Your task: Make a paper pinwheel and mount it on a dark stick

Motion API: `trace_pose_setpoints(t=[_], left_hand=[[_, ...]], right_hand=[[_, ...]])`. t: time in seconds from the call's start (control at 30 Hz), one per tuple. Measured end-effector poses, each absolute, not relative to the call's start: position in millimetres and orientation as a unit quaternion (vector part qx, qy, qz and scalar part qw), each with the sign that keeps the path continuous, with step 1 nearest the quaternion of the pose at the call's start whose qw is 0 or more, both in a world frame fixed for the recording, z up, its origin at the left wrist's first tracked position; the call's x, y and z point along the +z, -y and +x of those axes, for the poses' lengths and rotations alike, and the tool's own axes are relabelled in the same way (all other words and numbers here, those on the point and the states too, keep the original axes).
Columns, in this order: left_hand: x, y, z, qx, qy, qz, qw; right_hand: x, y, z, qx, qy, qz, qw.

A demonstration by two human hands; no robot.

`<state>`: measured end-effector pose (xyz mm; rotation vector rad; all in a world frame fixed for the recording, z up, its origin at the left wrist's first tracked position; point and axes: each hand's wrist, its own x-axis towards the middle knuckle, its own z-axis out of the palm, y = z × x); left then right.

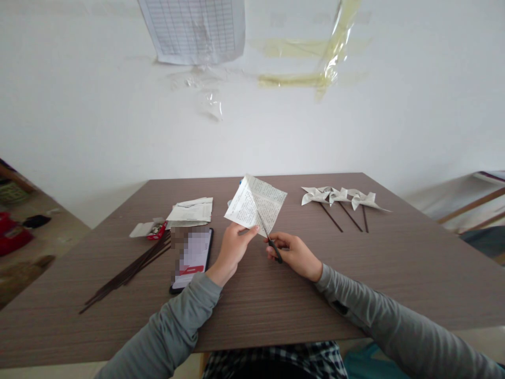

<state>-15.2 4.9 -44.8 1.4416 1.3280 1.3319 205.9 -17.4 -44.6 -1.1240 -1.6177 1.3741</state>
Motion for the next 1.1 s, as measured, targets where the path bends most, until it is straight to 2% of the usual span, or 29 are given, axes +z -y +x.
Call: trace_pose_setpoints(t=[0.87,1.0,1.1], left_hand=[[-45.1,-6.9,-23.1,0.542,-0.519,0.553,0.361],[-50.2,-12.1,-29.0,0.54,-0.531,0.562,0.333],[-57.5,-20.4,-37.1,0.485,-0.556,0.623,0.259]], right_hand=[[-49.9,13.7,213.4,0.536,0.65,-0.411,0.348],[-44.5,13.1,220.7,0.51,0.687,-0.398,0.33],[-39.9,13.1,229.5,0.442,0.716,-0.408,0.354]])
